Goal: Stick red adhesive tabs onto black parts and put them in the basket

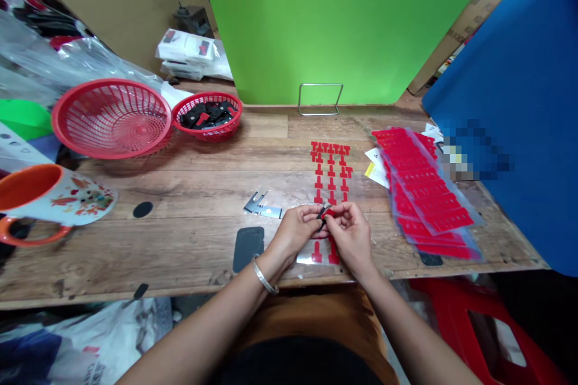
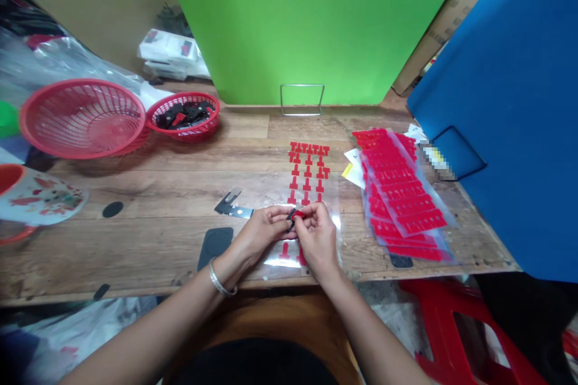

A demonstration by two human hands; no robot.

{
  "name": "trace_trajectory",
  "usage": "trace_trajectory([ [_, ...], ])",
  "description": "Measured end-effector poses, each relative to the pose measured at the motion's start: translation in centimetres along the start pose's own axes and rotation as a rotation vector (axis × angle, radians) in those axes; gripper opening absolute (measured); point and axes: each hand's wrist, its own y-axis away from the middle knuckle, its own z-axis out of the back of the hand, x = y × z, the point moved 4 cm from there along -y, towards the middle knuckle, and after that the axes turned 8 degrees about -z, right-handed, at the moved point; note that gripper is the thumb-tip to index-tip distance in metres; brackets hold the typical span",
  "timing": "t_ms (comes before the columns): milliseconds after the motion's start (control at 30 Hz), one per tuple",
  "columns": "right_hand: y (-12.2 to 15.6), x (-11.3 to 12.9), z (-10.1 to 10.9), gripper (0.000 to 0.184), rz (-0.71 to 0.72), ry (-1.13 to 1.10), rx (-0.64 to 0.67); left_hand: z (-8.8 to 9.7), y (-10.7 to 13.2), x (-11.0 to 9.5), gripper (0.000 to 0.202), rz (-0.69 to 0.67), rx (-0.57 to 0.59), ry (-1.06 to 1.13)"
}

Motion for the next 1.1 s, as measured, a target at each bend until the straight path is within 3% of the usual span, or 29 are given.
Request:
trace_trajectory([
  [367, 0.2, 0.0, -0.1, 0.014, 0.025, -0.002, 0.008, -0.1, 0.1, -0.1, 0.022, -0.024, 0.030, 0.023],
  [567, 0.7, 0.5, -0.2, 0.008, 0.095, 0.041, 0.029, -0.1, 0.1, -0.1, 0.015, -0.057, -0.073, 0.011],
  [800, 0.8, 2.0, 0.6, 0.009, 0.293, 0.308, -0.159, -0.4, 0.6, -0.3, 0.017, -0.061, -0.053, 0.008],
  [900, 0.2, 2.2, 0.8, 0.009, 0.257, 0.322, -0.155, -0.3, 0.5, -0.1, 0.021, -0.050, -0.054, -0.011],
  [1100, -0.6, 1.3, 0.5, 0.013, 0.050, 0.185, -0.042, 0.0, 0.3, 0.2, 0.021, -0.057, -0.052, -0.014],
])
